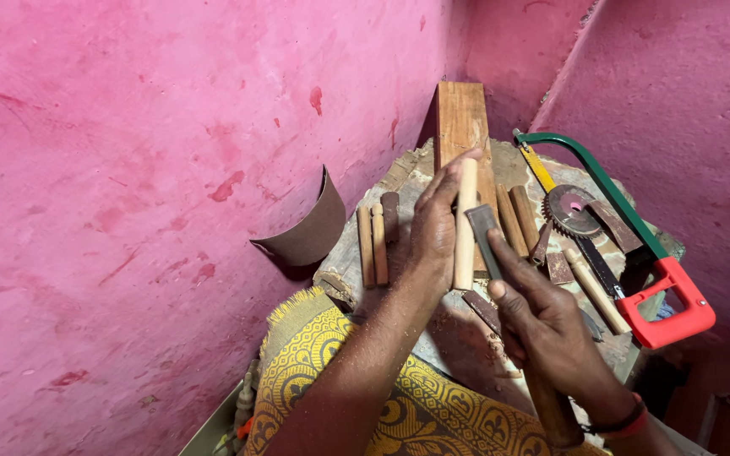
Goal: The person carves small wooden dowels using a chisel and a curved blade, shaping the ends and smoothing the surfaces. They handle multiple dowels one at a time, rotating them to refine the shape.
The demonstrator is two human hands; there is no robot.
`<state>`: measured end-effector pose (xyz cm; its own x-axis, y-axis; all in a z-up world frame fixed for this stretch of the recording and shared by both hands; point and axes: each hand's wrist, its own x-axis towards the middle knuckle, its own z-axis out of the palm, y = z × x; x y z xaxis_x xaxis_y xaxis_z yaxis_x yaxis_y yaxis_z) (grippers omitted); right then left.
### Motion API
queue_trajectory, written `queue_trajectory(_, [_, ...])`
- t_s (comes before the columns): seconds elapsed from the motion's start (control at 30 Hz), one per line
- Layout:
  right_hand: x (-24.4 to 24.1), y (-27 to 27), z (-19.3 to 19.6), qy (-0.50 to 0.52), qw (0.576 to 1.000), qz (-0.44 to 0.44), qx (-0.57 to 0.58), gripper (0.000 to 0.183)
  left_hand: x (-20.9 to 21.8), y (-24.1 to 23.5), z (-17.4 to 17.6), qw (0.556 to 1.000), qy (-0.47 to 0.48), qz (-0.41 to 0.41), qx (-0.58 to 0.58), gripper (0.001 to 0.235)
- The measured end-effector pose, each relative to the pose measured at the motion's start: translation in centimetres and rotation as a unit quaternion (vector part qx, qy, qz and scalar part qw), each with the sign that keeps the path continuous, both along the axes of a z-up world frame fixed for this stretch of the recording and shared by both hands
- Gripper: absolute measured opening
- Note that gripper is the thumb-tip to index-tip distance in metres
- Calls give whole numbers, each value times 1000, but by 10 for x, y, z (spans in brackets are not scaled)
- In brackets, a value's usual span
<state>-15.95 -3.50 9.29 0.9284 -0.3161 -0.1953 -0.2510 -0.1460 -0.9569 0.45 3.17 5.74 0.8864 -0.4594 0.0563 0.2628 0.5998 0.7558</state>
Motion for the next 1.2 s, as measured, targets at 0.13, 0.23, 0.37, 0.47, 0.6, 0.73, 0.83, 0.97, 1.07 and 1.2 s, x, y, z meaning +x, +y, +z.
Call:
queue_trajectory(0.13, [-3,10,-2,-6,998,58,7,66,6,12,7,997,16,49,51,36])
queue_trajectory(0.23, [0,8,2,3,1000,13,3,71,-3,11,10,999,15,16,42,37])
queue_trajectory(0.37, [-1,-5,9,-16,998,-42,38,66,-12,-2,9,999,-22,-31,23,38])
queue_trajectory(0.47, [-2,-3,8,-12,999,-34,26,64,-11,-6,3,1000,-18,-9,0,36])
queue_trajectory(0.6, [-1,8,5,-17,1000,1,14,67,-4,1,-5,1000,18,-18,8,36])
queue_trajectory(0.73, [3,-6,13,-10,997,-76,29,64,-16,-13,-9,999,-2,-54,7,38])
queue_trajectory(0.83, [-1,-9,11,-53,996,-72,5,63,-17,-21,-16,998,-11,-64,-21,39])
queue_trajectory(0.97, [0,0,5,-15,999,-32,16,65,-5,-16,-24,998,-35,-34,-29,41])
queue_trajectory(1.07, [6,-3,7,2,998,-67,6,65,-17,-15,-19,998,-7,-44,53,42])
queue_trajectory(1.2, [4,-27,7,-55,990,-114,65,62,-30,-17,-8,992,-30,-112,47,40])
